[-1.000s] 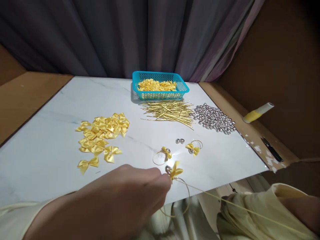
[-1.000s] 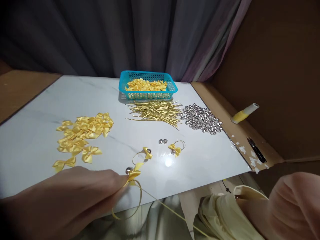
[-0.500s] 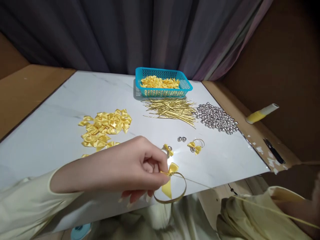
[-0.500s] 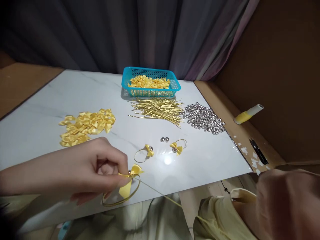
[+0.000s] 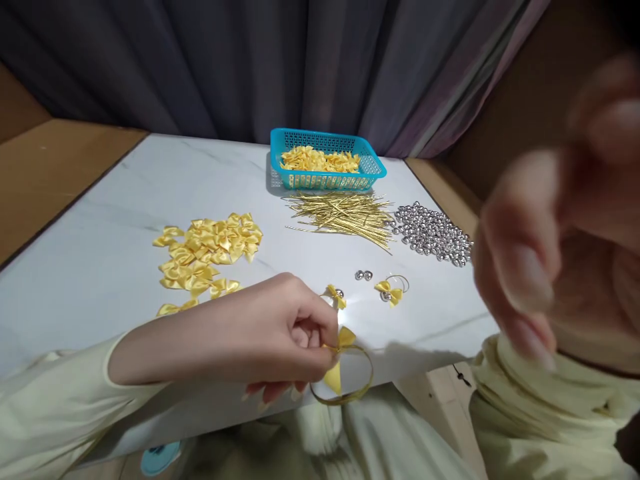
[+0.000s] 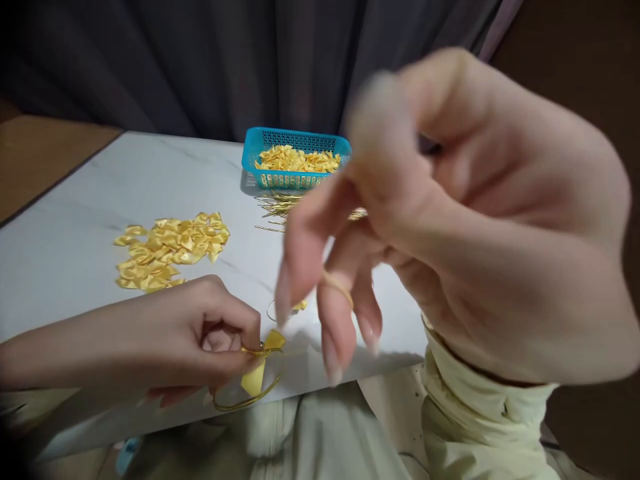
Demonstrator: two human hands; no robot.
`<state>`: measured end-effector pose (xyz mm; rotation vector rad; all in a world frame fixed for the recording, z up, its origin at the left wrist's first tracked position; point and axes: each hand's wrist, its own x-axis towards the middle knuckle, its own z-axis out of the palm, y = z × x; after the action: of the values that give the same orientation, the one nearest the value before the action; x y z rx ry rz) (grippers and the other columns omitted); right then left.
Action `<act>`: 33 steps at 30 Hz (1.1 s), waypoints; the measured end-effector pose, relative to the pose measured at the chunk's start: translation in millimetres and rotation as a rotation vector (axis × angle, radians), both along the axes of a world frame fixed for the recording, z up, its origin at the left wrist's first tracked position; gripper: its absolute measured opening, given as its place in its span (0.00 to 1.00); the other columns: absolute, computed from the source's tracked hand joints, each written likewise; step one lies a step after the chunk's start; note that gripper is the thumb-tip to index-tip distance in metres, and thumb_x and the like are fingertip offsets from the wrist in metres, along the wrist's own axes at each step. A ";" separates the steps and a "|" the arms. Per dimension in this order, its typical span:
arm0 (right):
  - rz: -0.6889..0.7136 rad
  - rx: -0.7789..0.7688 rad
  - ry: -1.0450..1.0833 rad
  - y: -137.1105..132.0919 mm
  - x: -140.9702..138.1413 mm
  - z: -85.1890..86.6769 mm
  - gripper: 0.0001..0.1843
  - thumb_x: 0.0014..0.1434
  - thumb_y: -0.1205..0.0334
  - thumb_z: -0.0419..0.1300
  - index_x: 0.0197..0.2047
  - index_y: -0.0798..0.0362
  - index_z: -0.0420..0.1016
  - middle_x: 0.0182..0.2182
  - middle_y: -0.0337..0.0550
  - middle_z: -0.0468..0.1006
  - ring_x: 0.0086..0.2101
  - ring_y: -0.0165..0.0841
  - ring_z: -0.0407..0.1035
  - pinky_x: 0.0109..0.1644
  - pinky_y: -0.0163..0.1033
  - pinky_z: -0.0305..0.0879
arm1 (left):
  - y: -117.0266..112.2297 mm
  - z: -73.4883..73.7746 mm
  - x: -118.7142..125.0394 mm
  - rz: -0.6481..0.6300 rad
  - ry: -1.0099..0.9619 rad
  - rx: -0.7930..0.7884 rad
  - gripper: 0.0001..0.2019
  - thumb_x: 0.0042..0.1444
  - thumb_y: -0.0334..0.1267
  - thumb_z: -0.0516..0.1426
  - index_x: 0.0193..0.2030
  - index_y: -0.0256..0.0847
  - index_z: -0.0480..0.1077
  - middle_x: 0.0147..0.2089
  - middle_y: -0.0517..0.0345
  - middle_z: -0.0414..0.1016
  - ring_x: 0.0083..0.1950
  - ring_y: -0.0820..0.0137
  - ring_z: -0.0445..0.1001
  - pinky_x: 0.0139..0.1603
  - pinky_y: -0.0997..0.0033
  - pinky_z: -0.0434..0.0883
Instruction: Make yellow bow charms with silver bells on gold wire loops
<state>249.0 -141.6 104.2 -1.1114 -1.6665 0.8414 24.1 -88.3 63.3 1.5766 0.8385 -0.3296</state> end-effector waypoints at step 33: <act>0.372 -0.165 0.022 109.9 -73.1 1.1 0.24 0.72 0.66 0.45 0.22 0.53 0.53 0.15 0.28 0.58 0.15 0.17 0.48 0.17 0.26 0.49 | 3.9 -16.5 1.5 -0.054 -0.125 -0.011 0.08 0.49 0.28 0.52 0.21 0.40 0.61 0.15 0.69 0.64 0.15 0.80 0.59 0.17 0.83 0.58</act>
<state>175.9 -31.7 105.3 -0.9075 -1.8410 1.2415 25.6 -84.5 46.7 1.5949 0.6981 -0.2707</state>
